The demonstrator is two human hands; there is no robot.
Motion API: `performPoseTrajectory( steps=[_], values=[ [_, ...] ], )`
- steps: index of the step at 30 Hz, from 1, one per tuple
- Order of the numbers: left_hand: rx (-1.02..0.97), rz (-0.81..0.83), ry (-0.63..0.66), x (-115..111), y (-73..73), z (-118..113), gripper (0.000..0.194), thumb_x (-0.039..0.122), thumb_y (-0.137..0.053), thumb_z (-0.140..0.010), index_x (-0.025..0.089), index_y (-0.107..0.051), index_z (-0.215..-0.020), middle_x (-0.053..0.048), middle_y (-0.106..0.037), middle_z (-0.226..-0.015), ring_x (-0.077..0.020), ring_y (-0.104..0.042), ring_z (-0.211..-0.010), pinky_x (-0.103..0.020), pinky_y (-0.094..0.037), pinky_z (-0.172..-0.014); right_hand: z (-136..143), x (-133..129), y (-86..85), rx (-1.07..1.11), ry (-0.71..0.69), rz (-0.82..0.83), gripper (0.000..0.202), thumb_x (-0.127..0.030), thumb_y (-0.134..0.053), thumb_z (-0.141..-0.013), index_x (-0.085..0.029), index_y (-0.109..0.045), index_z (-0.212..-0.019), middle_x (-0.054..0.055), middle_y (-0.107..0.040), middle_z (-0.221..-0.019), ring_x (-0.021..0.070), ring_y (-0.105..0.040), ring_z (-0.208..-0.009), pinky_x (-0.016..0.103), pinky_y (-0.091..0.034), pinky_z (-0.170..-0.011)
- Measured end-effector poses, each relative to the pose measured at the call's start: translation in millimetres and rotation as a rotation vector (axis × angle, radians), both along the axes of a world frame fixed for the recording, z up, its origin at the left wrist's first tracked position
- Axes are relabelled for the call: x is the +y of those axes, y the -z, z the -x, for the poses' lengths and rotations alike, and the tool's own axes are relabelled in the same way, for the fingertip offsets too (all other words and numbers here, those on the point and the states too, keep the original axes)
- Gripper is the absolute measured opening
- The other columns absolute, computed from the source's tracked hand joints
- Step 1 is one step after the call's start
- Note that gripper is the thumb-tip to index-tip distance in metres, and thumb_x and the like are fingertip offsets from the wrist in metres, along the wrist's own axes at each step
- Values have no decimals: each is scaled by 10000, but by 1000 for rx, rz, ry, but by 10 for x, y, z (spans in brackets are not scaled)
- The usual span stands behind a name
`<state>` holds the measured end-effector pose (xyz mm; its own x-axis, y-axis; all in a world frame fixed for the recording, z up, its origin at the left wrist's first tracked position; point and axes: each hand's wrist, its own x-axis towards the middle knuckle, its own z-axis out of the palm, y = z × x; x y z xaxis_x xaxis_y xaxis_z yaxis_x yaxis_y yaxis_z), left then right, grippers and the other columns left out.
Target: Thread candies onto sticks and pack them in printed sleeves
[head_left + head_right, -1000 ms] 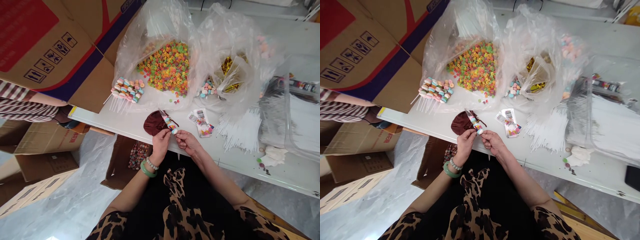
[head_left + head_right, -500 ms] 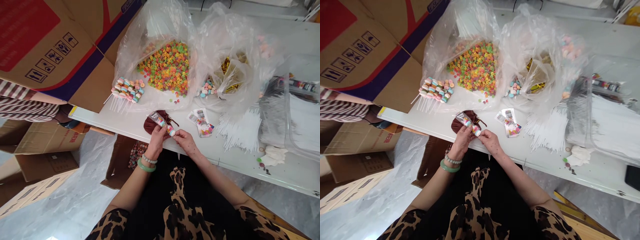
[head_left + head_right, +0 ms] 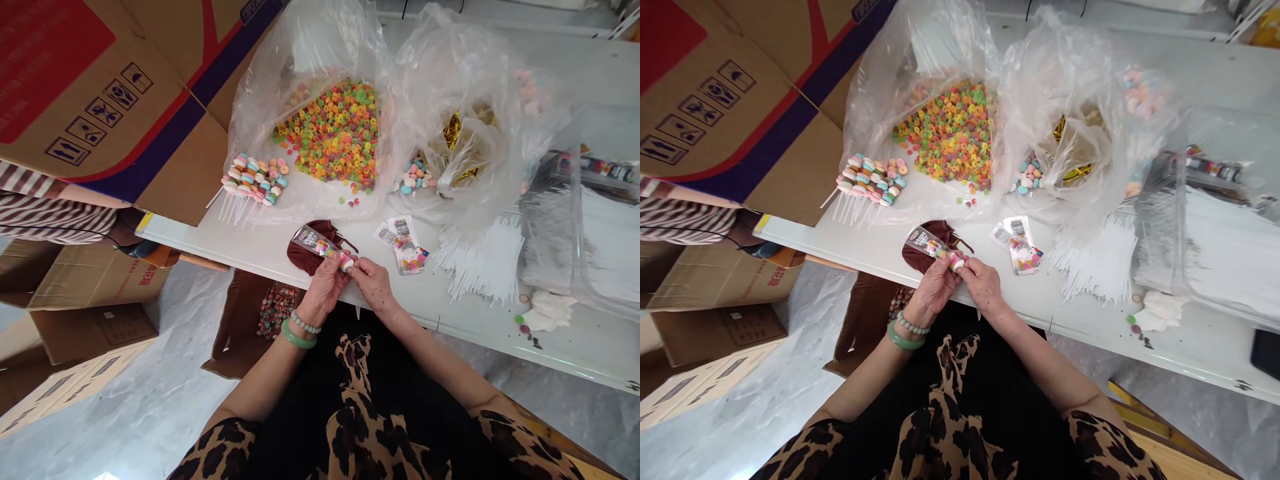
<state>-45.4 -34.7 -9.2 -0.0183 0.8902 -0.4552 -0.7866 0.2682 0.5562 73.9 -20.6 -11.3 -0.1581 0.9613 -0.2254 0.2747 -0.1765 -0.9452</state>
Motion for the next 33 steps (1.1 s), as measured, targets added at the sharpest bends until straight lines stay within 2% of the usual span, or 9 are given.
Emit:
performPoseTrajectory(
  steps=[5,8,12,17,21,24,26,29,33],
  values=[
    [36,-86,86,22,-78,178,353,421,-782,-723,168,-703,-956,-86,-681,-1097,-254,-612,-1088,-359,-499,-890,-50,19,-113,383,-163,400,248,-437,-684,-718,-210,-609,-786,-40,-613,-650,78,-399,-444,234,-282,-450],
    [44,-121,162,22,-100,259,363,425,-793,-707,179,-719,-964,-97,-658,-1200,-295,-568,-1181,-392,-480,-938,-83,22,-178,477,-224,463,292,-473,-676,-752,-189,-618,-788,-9,-649,-707,69,-429,-456,230,-292,-455],
    [45,-166,226,14,-75,272,384,433,-763,-740,165,-724,-1013,-114,-629,-1267,-304,-549,-1212,-386,-468,-958,-53,6,-192,484,-191,435,274,-457,-668,-772,-188,-616,-772,-10,-639,-695,66,-429,-441,231,-262,-439],
    [-28,-125,176,-9,-26,160,395,455,-748,-754,162,-713,-1016,-111,-642,-1224,-289,-566,-1179,-378,-484,-932,54,-42,-146,503,11,371,190,-361,-725,-676,-202,-627,-716,-56,-534,-605,59,-339,-412,237,-207,-407],
    [-92,-73,88,-34,-2,33,352,431,-736,-776,155,-703,-992,-95,-645,-1195,-265,-562,-1185,-376,-445,-1006,66,-100,-119,281,63,50,155,-353,-666,-740,-222,-618,-673,-47,-515,-597,106,-442,-509,254,-351,-499],
    [-102,-41,56,-40,18,-25,348,419,-716,-800,135,-694,-999,-109,-659,-1151,-252,-569,-1177,-372,-419,-1039,33,-148,-116,-11,0,-248,135,-338,-591,-824,-235,-665,-778,2,-618,-752,161,-572,-731,279,-439,-699],
    [-94,-39,50,-40,29,-39,357,425,-717,-796,129,-695,-993,-112,-667,-1124,-252,-582,-1156,-376,-420,-1039,13,-166,-114,-145,-26,-339,176,-341,-539,-866,-239,-683,-867,34,-648,-829,184,-595,-826,288,-448,-767],
    [-38,-58,60,-46,33,-37,382,440,-725,-783,125,-702,-1000,-112,-671,-1107,-239,-602,-1104,-366,-442,-1006,-1,-140,-99,-114,-25,-283,200,-362,-520,-878,-247,-683,-875,34,-658,-854,192,-600,-847,288,-460,-762],
    [65,-91,129,-55,30,-23,439,470,-723,-773,118,-706,-1035,-127,-680,-1092,-228,-625,-1002,-389,-480,-936,0,-30,-77,204,55,96,234,-442,-652,-764,-227,-618,-680,-22,-550,-610,127,-473,-535,250,-358,-471]
  ],
)
